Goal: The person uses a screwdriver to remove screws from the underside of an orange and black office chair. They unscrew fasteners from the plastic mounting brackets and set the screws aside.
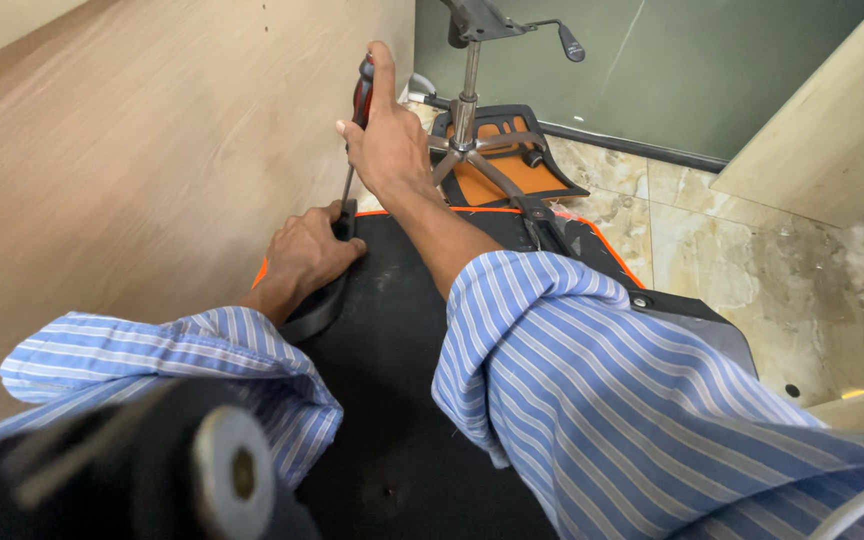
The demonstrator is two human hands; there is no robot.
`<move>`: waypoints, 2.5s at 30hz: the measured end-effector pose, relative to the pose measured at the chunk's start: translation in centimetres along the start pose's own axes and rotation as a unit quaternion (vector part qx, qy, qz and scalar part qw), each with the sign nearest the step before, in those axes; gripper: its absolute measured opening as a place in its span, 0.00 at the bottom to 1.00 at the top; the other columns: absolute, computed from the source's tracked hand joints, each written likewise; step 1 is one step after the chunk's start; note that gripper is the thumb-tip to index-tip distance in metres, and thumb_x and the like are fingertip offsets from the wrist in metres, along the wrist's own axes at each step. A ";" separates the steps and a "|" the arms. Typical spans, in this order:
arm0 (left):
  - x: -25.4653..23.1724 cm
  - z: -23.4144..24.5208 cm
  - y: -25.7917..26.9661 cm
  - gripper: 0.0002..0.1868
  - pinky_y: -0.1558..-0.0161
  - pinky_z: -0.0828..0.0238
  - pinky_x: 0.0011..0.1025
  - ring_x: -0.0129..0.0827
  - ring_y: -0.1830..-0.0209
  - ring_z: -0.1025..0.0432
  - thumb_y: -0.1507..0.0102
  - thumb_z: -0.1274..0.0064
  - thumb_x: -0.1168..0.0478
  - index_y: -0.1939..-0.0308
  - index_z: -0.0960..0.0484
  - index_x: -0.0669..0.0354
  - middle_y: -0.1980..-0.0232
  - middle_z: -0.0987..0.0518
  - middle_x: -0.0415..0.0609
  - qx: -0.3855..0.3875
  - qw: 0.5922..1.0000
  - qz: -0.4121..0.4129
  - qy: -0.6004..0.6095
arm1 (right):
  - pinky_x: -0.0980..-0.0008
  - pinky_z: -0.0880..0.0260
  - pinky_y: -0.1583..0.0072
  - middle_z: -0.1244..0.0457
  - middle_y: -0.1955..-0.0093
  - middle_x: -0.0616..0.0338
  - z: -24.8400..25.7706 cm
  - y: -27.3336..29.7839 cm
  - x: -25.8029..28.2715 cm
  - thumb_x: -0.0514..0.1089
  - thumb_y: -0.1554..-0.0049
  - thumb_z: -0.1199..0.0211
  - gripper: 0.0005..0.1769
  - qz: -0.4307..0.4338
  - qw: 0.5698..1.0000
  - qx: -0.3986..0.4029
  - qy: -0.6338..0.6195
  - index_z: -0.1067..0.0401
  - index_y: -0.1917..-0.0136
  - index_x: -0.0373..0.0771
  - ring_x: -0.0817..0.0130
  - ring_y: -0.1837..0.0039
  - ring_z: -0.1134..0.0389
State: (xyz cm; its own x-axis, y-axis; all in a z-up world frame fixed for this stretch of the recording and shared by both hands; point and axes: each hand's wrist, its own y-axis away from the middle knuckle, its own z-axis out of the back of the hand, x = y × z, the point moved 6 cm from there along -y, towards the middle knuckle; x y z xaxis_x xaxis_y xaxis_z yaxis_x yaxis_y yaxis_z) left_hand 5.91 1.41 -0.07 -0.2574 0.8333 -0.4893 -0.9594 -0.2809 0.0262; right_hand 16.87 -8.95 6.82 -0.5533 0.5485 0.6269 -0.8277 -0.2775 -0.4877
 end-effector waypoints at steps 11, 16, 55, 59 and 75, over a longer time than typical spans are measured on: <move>0.9 -0.2 -1.1 0.35 0.39 0.31 0.45 0.50 0.41 0.25 0.47 0.37 0.49 0.35 0.22 0.46 0.46 0.18 0.56 0.015 0.999 0.036 0.022 | 0.48 0.29 0.47 0.29 0.50 0.42 -3.1 -0.9 -0.4 0.43 0.48 0.24 0.67 0.007 0.999 -0.045 -0.016 0.74 0.18 0.58 0.43 0.49 0.25; 0.8 -0.1 -1.3 0.35 0.42 0.30 0.45 0.50 0.42 0.25 0.47 0.36 0.49 0.36 0.22 0.48 0.48 0.17 0.57 0.007 0.999 0.033 0.025 | 0.50 0.29 0.44 0.29 0.53 0.41 -2.9 -1.5 -1.6 0.45 0.51 0.23 0.61 -0.056 0.998 -0.035 -0.020 0.67 0.22 0.46 0.41 0.49 0.26; 1.5 -1.3 -1.6 0.32 0.42 0.31 0.44 0.49 0.41 0.27 0.49 0.36 0.51 0.40 0.19 0.55 0.48 0.17 0.58 -0.007 0.999 0.003 0.051 | 0.53 0.33 0.39 0.36 0.46 0.33 -9.3 -1.5 -4.1 0.45 0.42 0.53 0.41 -0.208 0.961 0.052 -0.172 0.75 0.28 0.31 0.44 0.42 0.29; 1.8 -1.4 -1.9 0.35 0.40 0.32 0.44 0.51 0.39 0.27 0.49 0.36 0.50 0.38 0.21 0.55 0.46 0.18 0.59 -0.003 0.999 0.009 0.053 | 0.50 0.36 0.38 0.37 0.43 0.34 -9.4 -1.6 -4.5 0.56 0.38 0.53 0.36 -0.177 0.965 -0.006 -0.191 0.66 0.31 0.35 0.41 0.40 0.31; 2.6 -1.9 -2.9 0.41 0.37 0.34 0.41 0.50 0.37 0.28 0.49 0.37 0.51 0.33 0.26 0.60 0.40 0.21 0.60 -0.012 0.998 0.018 0.061 | 0.49 0.34 0.45 0.34 0.49 0.41 -10.9 -3.2 -5.8 0.49 0.43 0.45 0.34 -0.076 0.969 -0.113 -0.208 0.54 0.30 0.35 0.47 0.49 0.30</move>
State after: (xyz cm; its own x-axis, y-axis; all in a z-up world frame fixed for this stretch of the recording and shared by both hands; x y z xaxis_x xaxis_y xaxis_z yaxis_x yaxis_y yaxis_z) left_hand 8.30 3.47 -3.05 -0.2736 0.7584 -0.5916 -0.9465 -0.3216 0.0255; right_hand 23.73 -2.66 -1.83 -0.4557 0.1902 0.8696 -0.8868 -0.0130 -0.4620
